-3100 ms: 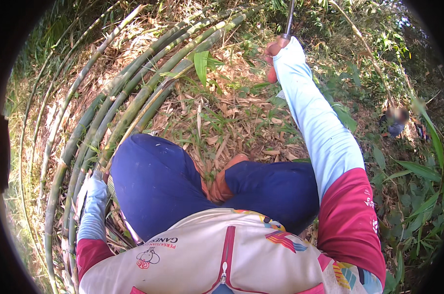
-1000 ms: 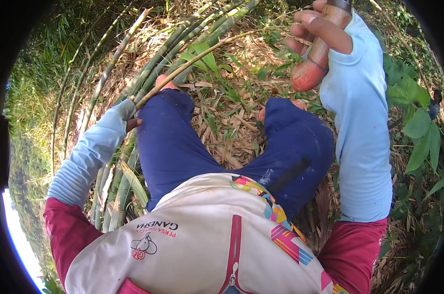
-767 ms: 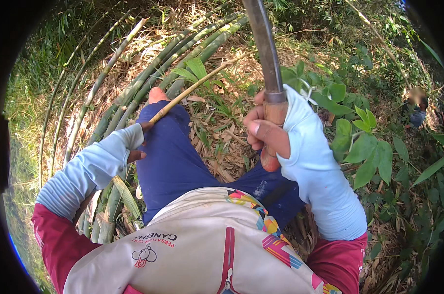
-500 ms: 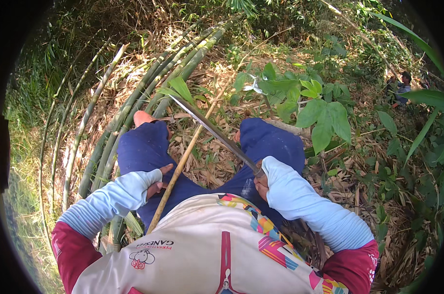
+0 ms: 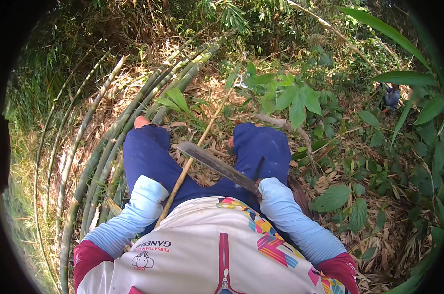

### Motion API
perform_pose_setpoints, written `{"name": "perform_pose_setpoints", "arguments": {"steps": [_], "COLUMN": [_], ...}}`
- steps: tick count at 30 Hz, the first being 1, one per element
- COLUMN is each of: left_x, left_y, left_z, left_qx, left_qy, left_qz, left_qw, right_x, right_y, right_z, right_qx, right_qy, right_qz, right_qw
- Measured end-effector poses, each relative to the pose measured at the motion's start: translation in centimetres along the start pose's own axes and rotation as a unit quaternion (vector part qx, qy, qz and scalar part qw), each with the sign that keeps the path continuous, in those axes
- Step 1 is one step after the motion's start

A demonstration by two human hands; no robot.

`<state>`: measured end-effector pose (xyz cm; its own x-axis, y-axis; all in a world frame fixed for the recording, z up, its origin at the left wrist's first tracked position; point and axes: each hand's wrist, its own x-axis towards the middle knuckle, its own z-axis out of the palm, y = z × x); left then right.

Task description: The person walks through a bamboo grove and uses a machete to cut a long bamboo pole into smaller sections. They then sit on the ground and continue to process the bamboo by stripping the outer layer and cutting it into shorter pieces.

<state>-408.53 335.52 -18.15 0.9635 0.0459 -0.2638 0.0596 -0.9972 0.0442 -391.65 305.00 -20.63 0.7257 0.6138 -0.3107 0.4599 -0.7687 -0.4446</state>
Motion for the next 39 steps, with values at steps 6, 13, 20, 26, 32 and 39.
{"name": "perform_pose_setpoints", "arguments": {"steps": [6,13,20,26,32,39], "left_x": [-3.6,-3.2,-1.3,1.5,3.9,-1.0], "left_y": [-1.5,0.7,0.7,-0.2,-1.1,-1.5], "left_z": [5.3,-2.4,-0.5,3.0,5.2,0.1], "left_qx": [-0.254,-0.216,-0.257,-0.535,-0.577,-0.728], "left_qy": [0.015,-0.214,-0.139,-0.046,-0.041,0.005], "left_qz": [-0.046,-0.078,-0.214,-0.241,-0.224,-0.153], "left_qw": [0.966,0.95,0.932,0.808,0.784,0.668], "right_x": [-0.1,0.9,2.2,2.6,2.6,2.1], "right_y": [1.7,2.6,6.8,6.5,4.4,0.2], "right_z": [2.5,3.4,8.1,8.2,6.5,1.2], "right_qx": [0.175,0.231,0.415,0.393,0.334,0.509], "right_qy": [0.05,0.055,0.005,0.006,-0.011,-0.039], "right_qz": [0.006,-0.054,-0.005,-0.003,0.011,0.057], "right_qw": [0.983,0.97,0.91,0.919,0.943,0.858]}}
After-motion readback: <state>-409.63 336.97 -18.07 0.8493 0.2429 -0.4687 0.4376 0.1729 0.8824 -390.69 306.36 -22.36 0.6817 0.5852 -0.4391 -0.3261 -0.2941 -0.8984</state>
